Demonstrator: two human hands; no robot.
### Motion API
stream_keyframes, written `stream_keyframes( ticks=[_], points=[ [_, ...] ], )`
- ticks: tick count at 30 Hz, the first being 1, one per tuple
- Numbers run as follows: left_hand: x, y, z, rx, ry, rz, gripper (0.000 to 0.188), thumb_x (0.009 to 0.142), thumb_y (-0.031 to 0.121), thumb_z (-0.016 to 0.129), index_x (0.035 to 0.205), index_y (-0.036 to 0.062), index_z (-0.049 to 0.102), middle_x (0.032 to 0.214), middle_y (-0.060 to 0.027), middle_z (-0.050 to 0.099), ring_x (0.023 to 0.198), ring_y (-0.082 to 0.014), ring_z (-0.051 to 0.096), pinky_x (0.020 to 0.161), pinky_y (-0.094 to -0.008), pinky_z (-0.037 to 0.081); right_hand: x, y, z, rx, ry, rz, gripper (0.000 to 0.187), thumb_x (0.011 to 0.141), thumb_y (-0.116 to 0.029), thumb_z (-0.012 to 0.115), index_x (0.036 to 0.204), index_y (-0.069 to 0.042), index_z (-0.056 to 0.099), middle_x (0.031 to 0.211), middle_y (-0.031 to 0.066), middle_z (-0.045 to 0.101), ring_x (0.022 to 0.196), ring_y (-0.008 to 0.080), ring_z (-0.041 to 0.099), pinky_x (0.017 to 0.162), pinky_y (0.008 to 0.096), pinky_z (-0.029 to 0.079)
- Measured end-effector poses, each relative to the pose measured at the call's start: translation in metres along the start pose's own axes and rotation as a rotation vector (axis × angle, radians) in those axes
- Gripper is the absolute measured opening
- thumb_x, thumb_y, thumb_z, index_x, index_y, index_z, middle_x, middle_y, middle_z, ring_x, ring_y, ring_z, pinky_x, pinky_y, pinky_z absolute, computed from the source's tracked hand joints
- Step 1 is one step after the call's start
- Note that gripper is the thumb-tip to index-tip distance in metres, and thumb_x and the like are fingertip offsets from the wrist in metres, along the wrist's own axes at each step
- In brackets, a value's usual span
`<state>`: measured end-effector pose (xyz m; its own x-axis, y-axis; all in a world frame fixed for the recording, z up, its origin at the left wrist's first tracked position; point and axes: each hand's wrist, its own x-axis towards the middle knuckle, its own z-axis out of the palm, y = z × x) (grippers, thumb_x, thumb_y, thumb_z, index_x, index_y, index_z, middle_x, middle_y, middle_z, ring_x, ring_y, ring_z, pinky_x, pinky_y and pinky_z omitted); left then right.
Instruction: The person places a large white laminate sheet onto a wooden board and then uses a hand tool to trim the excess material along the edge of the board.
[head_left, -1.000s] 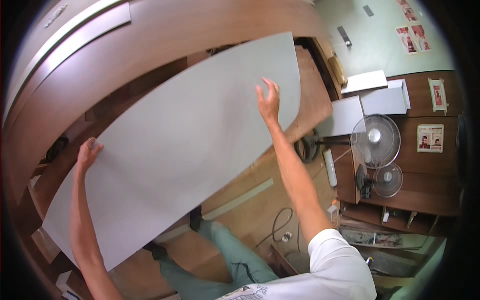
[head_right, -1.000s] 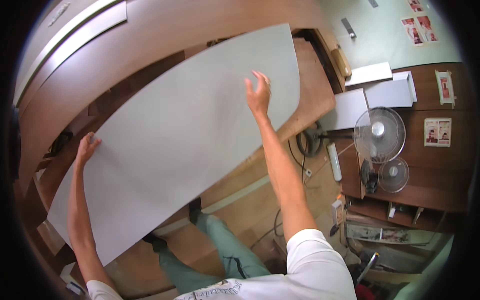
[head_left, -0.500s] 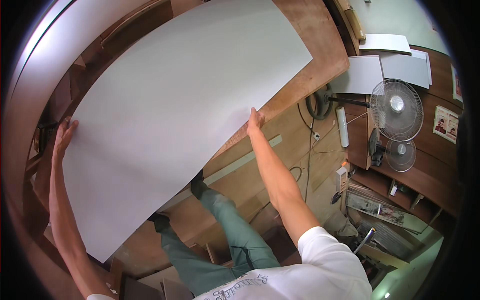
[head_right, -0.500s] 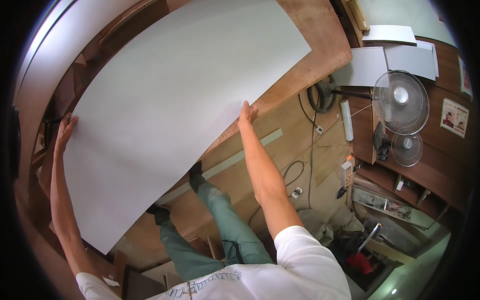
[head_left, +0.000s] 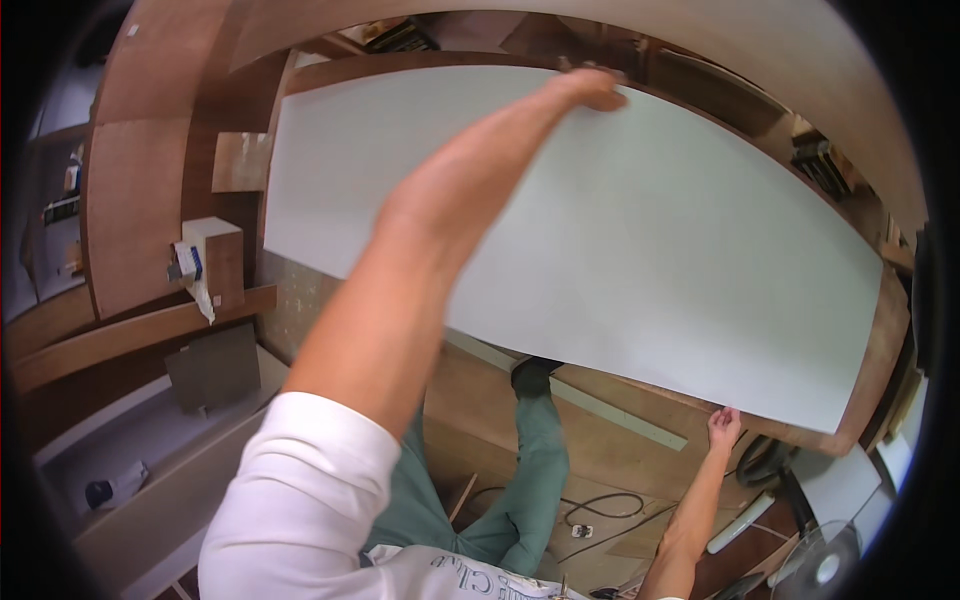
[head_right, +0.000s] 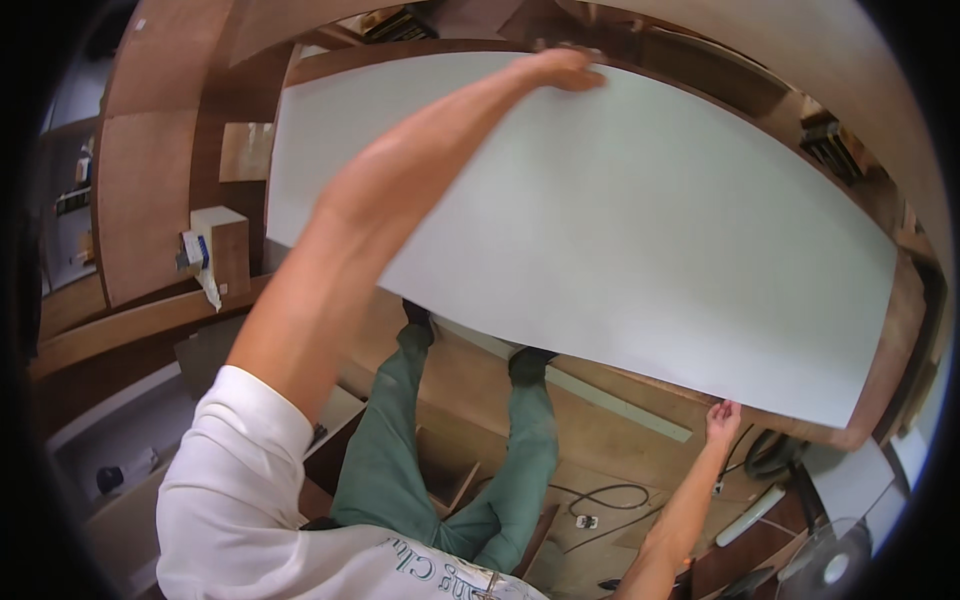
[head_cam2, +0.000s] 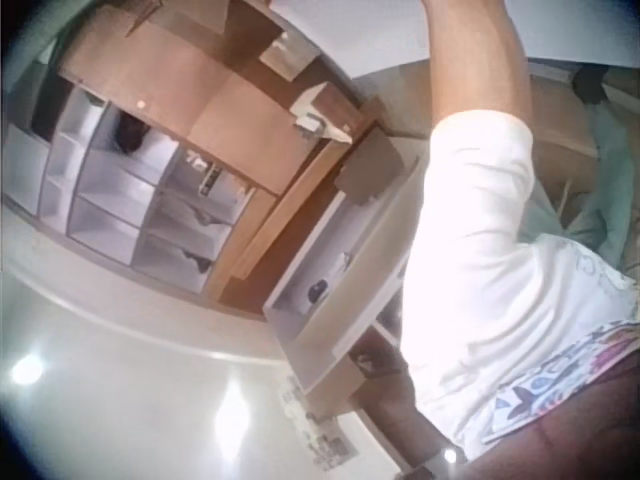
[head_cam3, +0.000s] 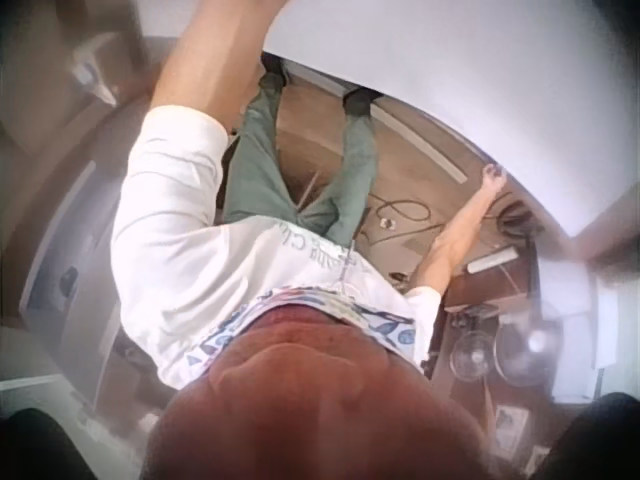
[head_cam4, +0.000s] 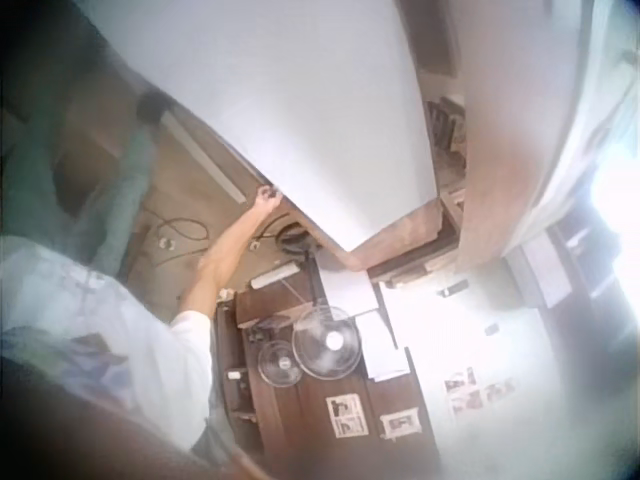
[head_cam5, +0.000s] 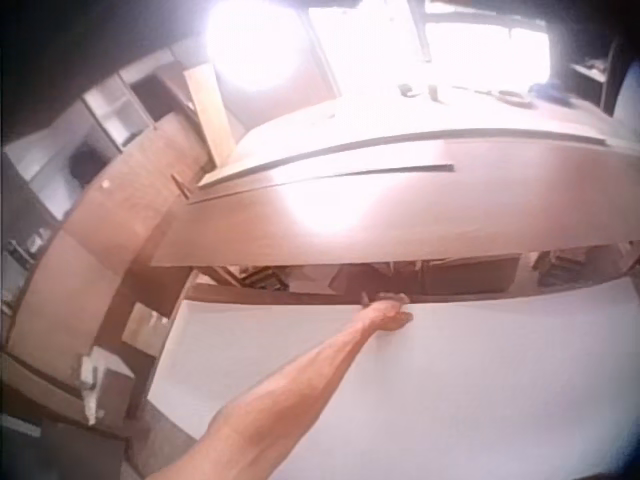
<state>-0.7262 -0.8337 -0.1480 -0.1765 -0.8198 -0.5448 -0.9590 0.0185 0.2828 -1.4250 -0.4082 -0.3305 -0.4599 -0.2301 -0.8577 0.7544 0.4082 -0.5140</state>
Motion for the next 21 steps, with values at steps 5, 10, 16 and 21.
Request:
stream_keyframes(
  ticks=[5, 10, 16, 21],
  points=[
    [-0.051, 0.005, 0.069, -0.421, 0.281, 0.008, 0.087, 0.093, 0.051, 0.064, 0.161, 0.0114, 0.027, 0.167, -0.0181, 0.026, 0.154, -0.0395, 0.021, 0.118, -0.0701, 0.014, -0.043, 0.044, -0.012, -0.514, 0.122, -0.046, 0.025, 0.096, -0.031, 0.067, 0.118, -0.021, 0.063, 0.103, -0.0041, 0.065, 0.112, 0.0163, 0.064, 0.085, 0.0395, 0.048],
    [-0.218, -0.105, 0.203, -0.629, 0.455, -0.339, 0.054, 0.093, 0.028, 0.067, 0.143, 0.0107, 0.055, 0.148, -0.0207, 0.050, 0.138, -0.0378, 0.047, 0.114, -0.0462, 0.038, -0.112, 0.171, 0.003, -0.616, -0.019, -0.076, 0.014, 0.097, -0.030, 0.063, 0.107, -0.021, 0.061, 0.094, -0.0034, 0.061, 0.089, 0.0174, 0.064, 0.058, 0.0360, 0.045],
    [-0.480, -0.325, 0.353, -1.056, 0.568, -1.086, 0.053, 0.090, 0.022, 0.071, 0.135, -0.0011, 0.055, 0.132, -0.0178, 0.062, 0.122, -0.0304, 0.061, 0.101, -0.0413, 0.051, -0.239, 0.359, 0.069, -0.490, -0.123, 0.259, 0.036, 0.096, -0.037, 0.069, 0.123, -0.015, 0.058, 0.122, 0.0044, 0.060, 0.119, 0.0249, 0.058, 0.100, 0.0481, 0.044],
    [-0.578, -0.436, 0.387, -1.225, 0.613, -1.306, 0.053, 0.092, 0.030, 0.072, 0.133, 0.0002, 0.056, 0.129, -0.0144, 0.064, 0.111, -0.0265, 0.064, 0.093, -0.0405, 0.053, -0.288, 0.432, 0.139, -0.405, -0.081, 0.278, 0.056, 0.096, -0.041, 0.069, 0.138, -0.009, 0.050, 0.144, 0.0056, 0.049, 0.134, 0.0249, 0.051, 0.108, 0.0518, 0.042]
  ],
)
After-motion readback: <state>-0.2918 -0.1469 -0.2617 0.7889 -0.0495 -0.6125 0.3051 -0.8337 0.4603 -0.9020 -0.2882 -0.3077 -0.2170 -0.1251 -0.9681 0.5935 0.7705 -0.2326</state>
